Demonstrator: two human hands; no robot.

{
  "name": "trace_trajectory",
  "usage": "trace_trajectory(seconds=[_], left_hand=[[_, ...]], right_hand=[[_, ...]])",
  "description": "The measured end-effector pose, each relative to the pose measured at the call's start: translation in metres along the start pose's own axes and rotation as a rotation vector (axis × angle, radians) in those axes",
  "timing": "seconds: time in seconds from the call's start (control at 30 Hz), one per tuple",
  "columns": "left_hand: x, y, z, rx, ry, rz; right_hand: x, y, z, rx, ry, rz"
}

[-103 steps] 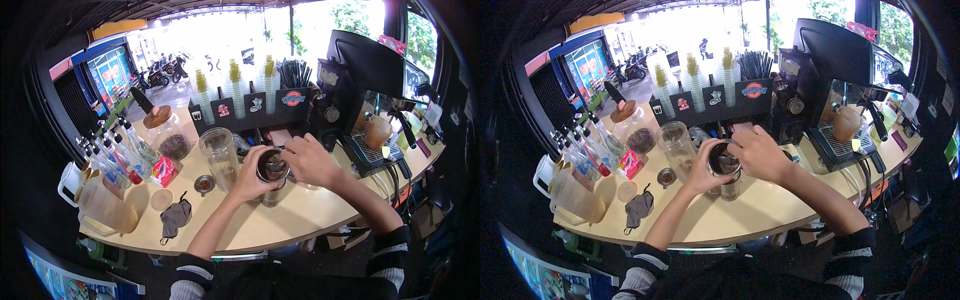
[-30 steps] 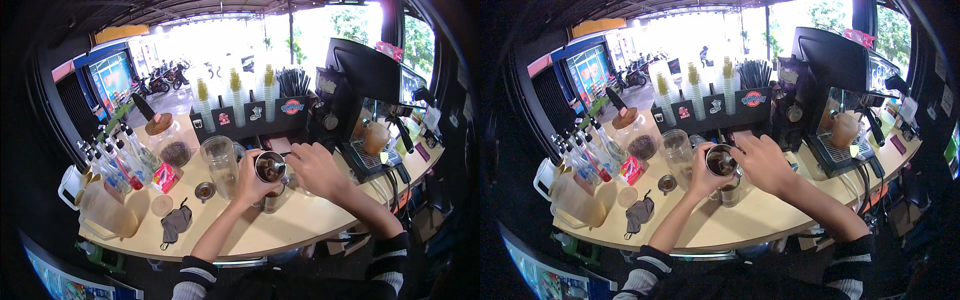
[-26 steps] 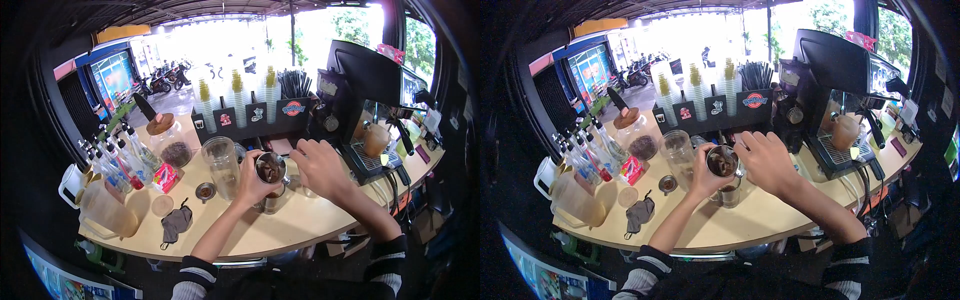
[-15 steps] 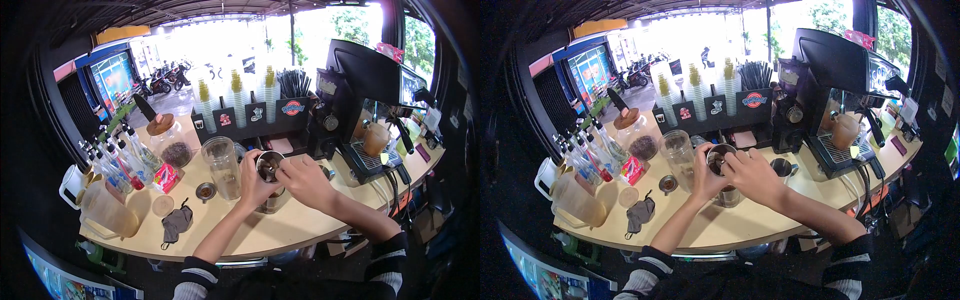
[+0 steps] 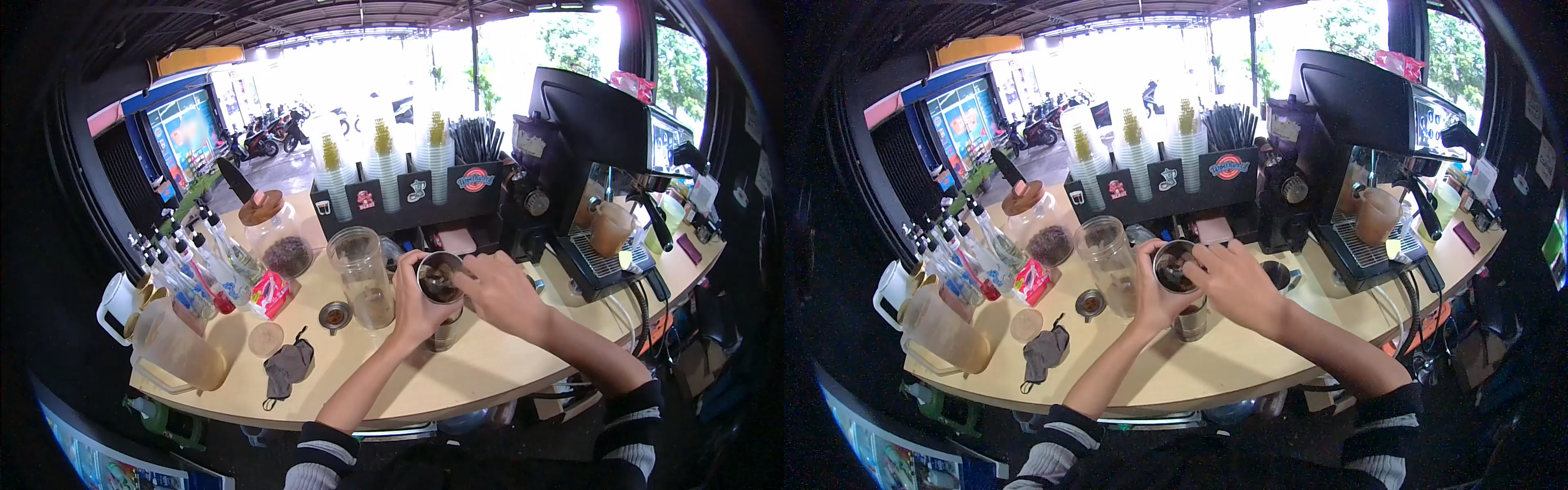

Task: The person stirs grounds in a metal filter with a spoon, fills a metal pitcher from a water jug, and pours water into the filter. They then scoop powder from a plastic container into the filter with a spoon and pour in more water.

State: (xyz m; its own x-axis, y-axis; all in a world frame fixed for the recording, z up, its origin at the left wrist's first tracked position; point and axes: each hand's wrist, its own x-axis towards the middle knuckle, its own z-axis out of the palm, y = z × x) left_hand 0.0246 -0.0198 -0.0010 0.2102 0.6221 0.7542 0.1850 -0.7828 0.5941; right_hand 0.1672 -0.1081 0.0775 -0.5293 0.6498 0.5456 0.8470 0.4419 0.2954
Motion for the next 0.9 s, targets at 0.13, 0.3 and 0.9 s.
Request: trace_trajectory(seconds=[0.13,0.3,0.9], left_hand=[[-0.002,-0.003,0.004,-0.067,-0.004,-0.024],[0.0,-0.002,0.003,-0.103,0.002,-0.067],[-0.002,0.002,0.001,-0.012,-0.013,-0.036]], right_hand=[[0.0,0.003,0.0,0.015,0.043,0.04],[-0.004,0.0,0.009,0.156,0.109,0.085],[-0.009,0.001,0.011,0.51,0.065,0.36]])
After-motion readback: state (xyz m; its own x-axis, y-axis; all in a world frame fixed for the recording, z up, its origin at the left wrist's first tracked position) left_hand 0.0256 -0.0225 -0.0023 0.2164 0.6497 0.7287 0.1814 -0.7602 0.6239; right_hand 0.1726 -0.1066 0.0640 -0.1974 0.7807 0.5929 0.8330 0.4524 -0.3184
